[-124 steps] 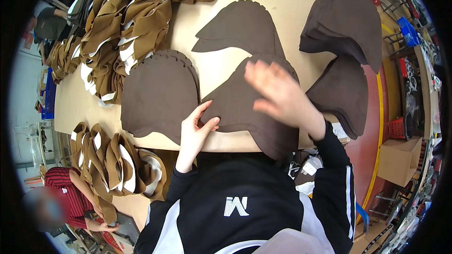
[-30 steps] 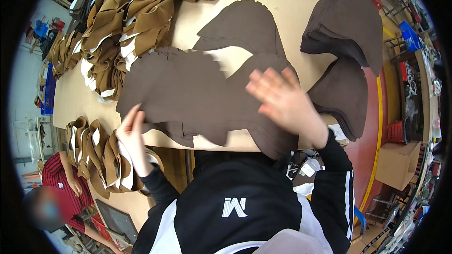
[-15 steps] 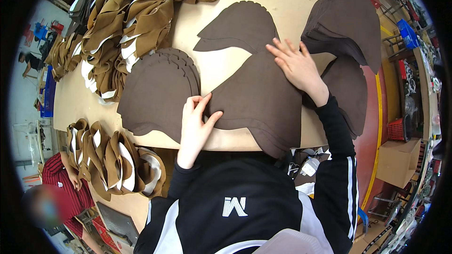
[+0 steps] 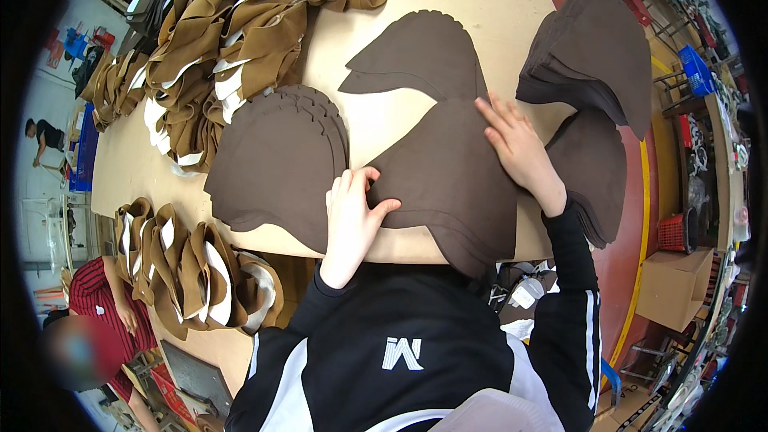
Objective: The person repeatedly picks up brown fabric pieces from a table, aligns them, and stacks them into neat piles. The hands smooth and adjust the pieces to keep the stacks even. The process continues throughout the clip with multiple pieces handled one at a time.
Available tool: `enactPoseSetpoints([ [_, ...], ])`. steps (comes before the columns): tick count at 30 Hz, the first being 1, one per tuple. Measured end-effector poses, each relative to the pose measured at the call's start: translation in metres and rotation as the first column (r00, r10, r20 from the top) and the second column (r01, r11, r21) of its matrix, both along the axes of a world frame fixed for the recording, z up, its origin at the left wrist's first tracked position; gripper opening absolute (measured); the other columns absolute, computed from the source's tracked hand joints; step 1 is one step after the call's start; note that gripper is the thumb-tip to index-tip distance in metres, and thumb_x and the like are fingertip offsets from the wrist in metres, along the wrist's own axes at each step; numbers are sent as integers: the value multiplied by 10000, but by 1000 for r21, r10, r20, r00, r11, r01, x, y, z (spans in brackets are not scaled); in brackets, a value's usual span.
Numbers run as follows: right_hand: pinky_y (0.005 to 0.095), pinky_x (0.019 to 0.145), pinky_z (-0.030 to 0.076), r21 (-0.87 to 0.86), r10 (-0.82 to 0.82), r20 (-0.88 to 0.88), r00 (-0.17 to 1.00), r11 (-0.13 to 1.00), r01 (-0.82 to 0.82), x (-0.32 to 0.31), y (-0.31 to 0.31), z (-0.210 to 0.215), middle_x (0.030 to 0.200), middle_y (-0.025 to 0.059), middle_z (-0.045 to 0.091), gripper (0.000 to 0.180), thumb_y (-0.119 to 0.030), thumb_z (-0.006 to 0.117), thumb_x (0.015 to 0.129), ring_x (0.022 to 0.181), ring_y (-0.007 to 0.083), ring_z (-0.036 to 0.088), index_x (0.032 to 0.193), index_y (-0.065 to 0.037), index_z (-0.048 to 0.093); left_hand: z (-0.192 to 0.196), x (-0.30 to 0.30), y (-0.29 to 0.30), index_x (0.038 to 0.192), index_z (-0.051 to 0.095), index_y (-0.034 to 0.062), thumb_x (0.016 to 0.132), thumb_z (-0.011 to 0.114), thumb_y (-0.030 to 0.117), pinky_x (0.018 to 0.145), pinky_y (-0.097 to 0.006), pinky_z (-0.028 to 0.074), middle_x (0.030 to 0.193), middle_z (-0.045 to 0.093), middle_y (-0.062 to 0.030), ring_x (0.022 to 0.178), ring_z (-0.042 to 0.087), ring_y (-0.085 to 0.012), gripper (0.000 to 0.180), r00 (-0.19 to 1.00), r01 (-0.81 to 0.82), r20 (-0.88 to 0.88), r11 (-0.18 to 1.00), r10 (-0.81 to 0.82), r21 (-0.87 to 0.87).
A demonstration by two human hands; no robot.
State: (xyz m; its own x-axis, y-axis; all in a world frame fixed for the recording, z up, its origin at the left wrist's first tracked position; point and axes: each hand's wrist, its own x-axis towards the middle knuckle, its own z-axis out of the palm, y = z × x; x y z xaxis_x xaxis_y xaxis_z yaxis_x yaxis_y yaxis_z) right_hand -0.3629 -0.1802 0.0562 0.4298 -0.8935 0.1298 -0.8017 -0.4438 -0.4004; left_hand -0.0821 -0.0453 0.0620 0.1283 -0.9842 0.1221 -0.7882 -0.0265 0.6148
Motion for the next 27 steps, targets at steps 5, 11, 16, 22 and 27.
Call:
enactPoseSetpoints([
  [5,520,1201,272,-246,221,-186,957,933,-263,18,26,32,1604,53,405,569,-311,659,942,1447,303,406,1487,-331,498,15,21,5,1062,664,9,868,751,57,619,-256,476,884,656,-17,709,579,-85,218,855,-117,-491,985,164,124],
  [11,479,1225,252,-133,642,-65,764,754,-644,49,84,19,1559,-46,469,567,-435,681,903,1421,191,446,1448,-372,541,26,176,44,1209,676,30,922,722,76,661,-220,500,1016,705,-34,792,634,-88,295,766,-462,-506,887,397,-3],
  [16,512,1201,295,-191,468,-251,847,834,-517,39,51,0,1517,-58,522,435,-336,589,982,1412,182,463,1416,-333,583,19,226,73,1384,590,53,969,663,138,1021,-320,436,1244,666,-120,1119,603,-196,429,867,-440,101,846,487,-300],
  [22,563,1202,251,-286,-47,-358,933,956,-61,3,-26,-5,1595,-22,424,468,-363,495,1037,1479,255,364,1501,-300,490,25,93,35,1091,720,5,972,682,181,828,-291,523,961,727,-73,889,665,-144,216,887,-144,-424,983,180,117],
  [27,521,1216,239,-259,301,-301,905,887,-382,32,38,13,1584,-23,440,516,-398,619,964,1461,218,391,1468,-334,528,-4,19,33,939,674,-6,890,760,209,682,-315,500,785,667,-92,700,616,-167,236,966,28,-255,974,31,224],
])
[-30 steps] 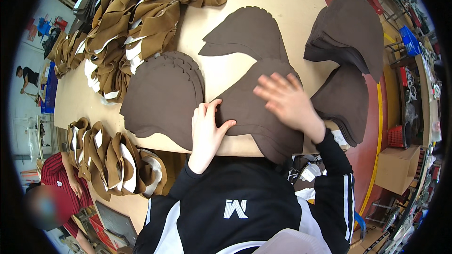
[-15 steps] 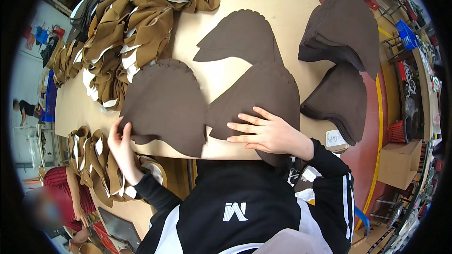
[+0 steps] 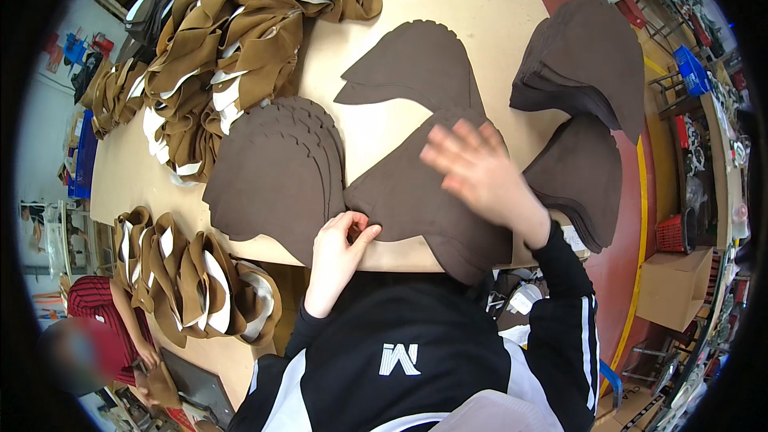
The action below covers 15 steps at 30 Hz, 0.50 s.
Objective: The person repeatedly picks up brown fabric pieces from a table, aligns them, and stacks them into neat piles. The hands smooth and adjust the pieces to keep the stacks even. The process continues throughout the clip with multiple pieces handled one at a time.
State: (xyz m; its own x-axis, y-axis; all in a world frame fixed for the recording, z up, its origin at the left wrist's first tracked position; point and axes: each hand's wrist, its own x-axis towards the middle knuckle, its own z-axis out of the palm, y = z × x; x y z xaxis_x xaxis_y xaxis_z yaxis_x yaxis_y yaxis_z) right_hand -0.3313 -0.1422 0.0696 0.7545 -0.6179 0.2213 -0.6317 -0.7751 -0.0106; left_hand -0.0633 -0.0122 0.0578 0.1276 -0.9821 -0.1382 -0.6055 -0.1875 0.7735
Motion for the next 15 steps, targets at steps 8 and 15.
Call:
enactPoseSetpoints([
  [8,536,1214,232,248,-172,70,983,957,150,-26,-23,-16,1606,-15,407,482,-362,548,1017,1471,209,384,1491,-287,507,17,-13,-11,1128,720,22,886,742,42,718,-230,512,873,731,-62,774,648,-84,244,857,-118,-504,993,103,3],
  [15,547,1214,214,69,-45,76,996,997,40,11,4,20,1588,12,433,516,-375,576,994,1459,224,401,1490,-250,510,27,74,-2,1024,758,0,942,661,11,831,-242,500,986,740,-35,898,646,-91,127,921,-333,-296,907,254,-259],
])
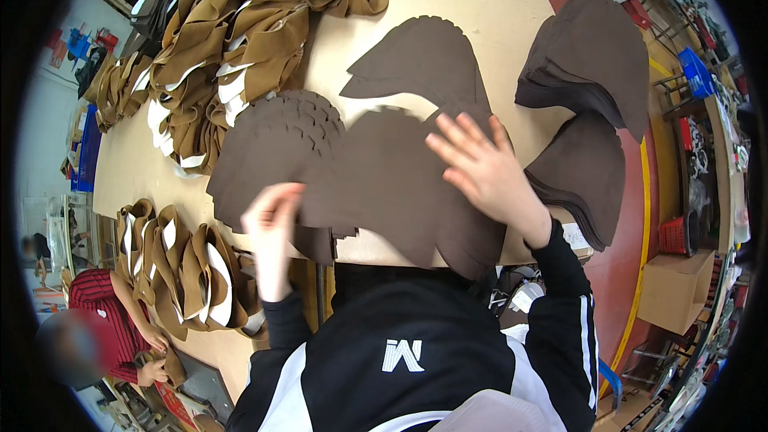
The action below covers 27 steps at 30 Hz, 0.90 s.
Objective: The person repeatedly picks up brown fabric pieces from a table, aligns them, and stacks them into neat piles. The hands smooth and adjust the pieces to keep the stacks even. The process continues throughout the clip with multiple pieces handled one at a time.
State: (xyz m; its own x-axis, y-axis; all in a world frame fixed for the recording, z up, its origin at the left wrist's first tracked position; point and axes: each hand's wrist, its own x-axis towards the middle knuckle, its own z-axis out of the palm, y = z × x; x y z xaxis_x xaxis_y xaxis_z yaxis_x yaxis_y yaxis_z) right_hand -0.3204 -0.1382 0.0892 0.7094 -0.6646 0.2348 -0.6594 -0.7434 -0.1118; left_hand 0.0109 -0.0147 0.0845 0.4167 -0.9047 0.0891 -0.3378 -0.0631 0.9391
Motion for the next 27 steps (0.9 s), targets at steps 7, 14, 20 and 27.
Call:
enactPoseSetpoints([
  [7,481,1214,262,162,250,28,968,954,-251,15,37,-35,1541,-56,496,442,-346,551,1005,1429,178,438,1445,-301,560,3,111,25,1153,701,18,964,609,40,1062,-377,437,1273,648,-115,1205,600,-241,211,560,-244,797,964,227,-103],
  [14,544,1235,198,123,-216,-133,967,965,232,-23,-60,-38,1613,-19,395,452,-345,379,1084,1486,247,356,1532,-332,438,-19,-13,-25,1198,689,13,892,695,49,1045,-360,465,1235,663,-146,1177,625,-279,309,939,110,335,991,-78,-78],
  [20,556,1208,224,-270,-279,-127,952,933,237,-12,-46,-20,1577,-15,452,496,-359,580,988,1478,274,363,1476,-295,521,-58,-89,-35,1404,546,-10,866,773,232,1174,-447,341,1444,526,-199,1399,435,-377,633,787,238,565,967,-247,91],
  [27,520,1215,255,84,161,27,987,983,-162,25,20,-47,1547,-60,487,463,-369,537,1011,1423,191,448,1472,-339,527,-47,-95,-30,1338,608,66,864,676,5,1147,-435,364,1440,505,-145,1382,425,-369,483,835,201,523,980,-170,-2],
])
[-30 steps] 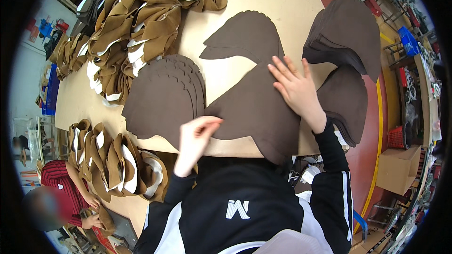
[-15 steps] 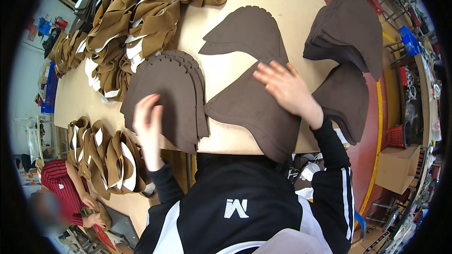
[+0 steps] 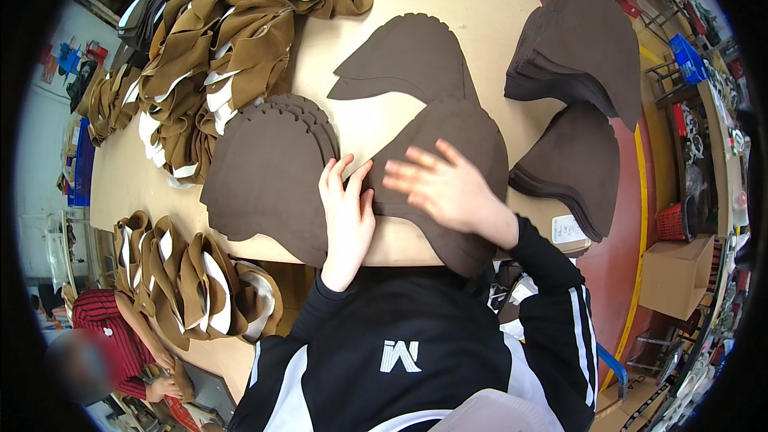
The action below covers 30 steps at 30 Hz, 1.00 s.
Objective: The person repeatedly picks up brown fabric pieces from a table, aligns them, and stacks them into neat piles. The hands smooth and adjust the pieces to keep the stacks even. The process continues throughout the clip with multiple pieces handled one at a time.
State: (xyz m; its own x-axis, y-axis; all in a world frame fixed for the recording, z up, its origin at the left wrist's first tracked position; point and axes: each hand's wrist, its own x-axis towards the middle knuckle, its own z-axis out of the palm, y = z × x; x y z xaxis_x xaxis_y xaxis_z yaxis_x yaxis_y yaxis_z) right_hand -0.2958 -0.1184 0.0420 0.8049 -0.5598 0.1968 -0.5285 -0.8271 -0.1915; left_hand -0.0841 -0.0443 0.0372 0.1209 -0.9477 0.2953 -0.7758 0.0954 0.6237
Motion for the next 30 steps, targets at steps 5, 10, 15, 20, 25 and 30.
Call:
enactPoseSetpoints([
  [5,559,1221,224,-6,-454,-103,885,890,455,-23,-82,0,1592,2,426,454,-370,369,1086,1499,282,325,1524,-291,458,18,1,-7,1241,702,55,877,692,-19,969,-329,493,1181,699,-121,1111,643,-246,372,956,-7,-288,989,50,150],
  [10,573,1199,235,-307,-591,55,805,757,576,-48,-88,14,1575,38,450,484,-363,480,1045,1485,314,345,1513,-238,476,36,51,-2,1121,778,58,875,713,-6,888,-292,519,1054,762,-109,956,688,-161,263,834,-188,-516,980,197,69],
  [15,536,1217,218,-71,-95,26,995,993,97,-21,9,41,1577,-9,452,521,-372,601,971,1475,252,373,1483,-324,514,37,197,46,1220,716,3,931,668,47,1035,-352,471,1191,726,-113,1117,656,-194,296,830,-459,-337,888,443,36],
  [20,515,1223,230,-42,-13,-42,999,999,11,-17,4,2,1550,-65,486,443,-354,564,990,1442,163,424,1432,-367,562,47,152,32,1273,664,10,934,683,101,1119,-396,406,1321,640,-155,1271,577,-272,351,923,-384,-76,912,376,-144],
  [25,561,1232,188,-54,-338,-141,931,941,333,-41,-83,7,1602,-32,413,438,-397,361,1083,1511,254,308,1495,-327,492,31,38,8,1172,696,9,860,733,77,923,-323,501,1108,674,-125,1030,651,-237,321,975,5,-218,984,33,176],
  [30,575,1229,171,-373,-427,-67,902,849,374,-44,-85,13,1595,-37,422,491,-456,486,1026,1523,256,279,1497,-319,498,18,-1,10,1211,619,21,780,815,135,946,-400,461,1112,567,-125,1065,539,-304,487,995,-91,-19,985,95,144],
])
